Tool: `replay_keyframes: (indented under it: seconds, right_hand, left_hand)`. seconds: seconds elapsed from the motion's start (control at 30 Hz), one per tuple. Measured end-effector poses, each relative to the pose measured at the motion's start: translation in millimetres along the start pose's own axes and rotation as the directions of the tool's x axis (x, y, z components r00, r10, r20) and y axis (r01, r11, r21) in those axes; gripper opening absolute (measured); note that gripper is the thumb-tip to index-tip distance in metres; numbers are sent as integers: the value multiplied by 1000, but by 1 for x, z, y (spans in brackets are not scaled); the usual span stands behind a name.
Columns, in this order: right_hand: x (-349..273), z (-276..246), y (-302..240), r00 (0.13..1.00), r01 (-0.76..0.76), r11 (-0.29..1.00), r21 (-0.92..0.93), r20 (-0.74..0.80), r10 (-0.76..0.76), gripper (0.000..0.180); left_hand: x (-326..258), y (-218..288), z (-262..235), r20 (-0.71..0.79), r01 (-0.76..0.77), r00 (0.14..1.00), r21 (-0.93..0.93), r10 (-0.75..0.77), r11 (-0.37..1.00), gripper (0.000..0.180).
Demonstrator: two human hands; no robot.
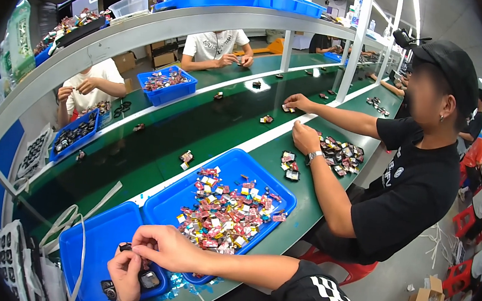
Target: Assembling small electronic housing units by manually joining parts from trays on a factory assembly line.
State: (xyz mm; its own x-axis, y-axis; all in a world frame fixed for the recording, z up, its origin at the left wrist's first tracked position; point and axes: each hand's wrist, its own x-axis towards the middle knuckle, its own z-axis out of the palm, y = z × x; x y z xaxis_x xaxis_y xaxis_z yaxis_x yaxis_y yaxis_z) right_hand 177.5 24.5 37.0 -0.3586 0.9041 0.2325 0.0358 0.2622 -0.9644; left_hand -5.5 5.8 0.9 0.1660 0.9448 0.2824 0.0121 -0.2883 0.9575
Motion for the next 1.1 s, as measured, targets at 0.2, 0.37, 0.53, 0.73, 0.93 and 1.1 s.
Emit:
replay_keyframes:
  seconds: [0.2, 0.37, 0.53, 0.73, 0.93, 1.1]
  right_hand:
    - [-1, 0, -15, 999, 39, 980, -196, 30, -34, 15]
    - [-8, 2, -6, 995, 100, 944, -313, 14, -101, 14]
    - [-2, 8, -9, 991, 133, 939, -318, 67, -118, 15]
    - [-1, 10, -6, 948, 275, 595, -755, 111, -298, 11]
    - [10, -2, -21, 977, 212, 773, -597, 122, -173, 11]
    - [16, -17, -6, 953, 212, 609, -764, 299, 43, 7]
  left_hand:
    - [-2, 6, 2, -11, -99, 995, 97, 100, 990, 5]
    - [-10, 14, 7, 13, -64, 998, 200, 62, 978, 12]
    - [-13, 35, 8, -80, 74, 995, 159, -62, 984, 9]
    - [3, 10, 0, -19, 76, 997, 99, -74, 992, 7]
    - [6, 0, -11, -60, 239, 967, -129, -248, 962, 9]
    - [9, 0, -9, -98, 250, 955, -248, -281, 936, 13]
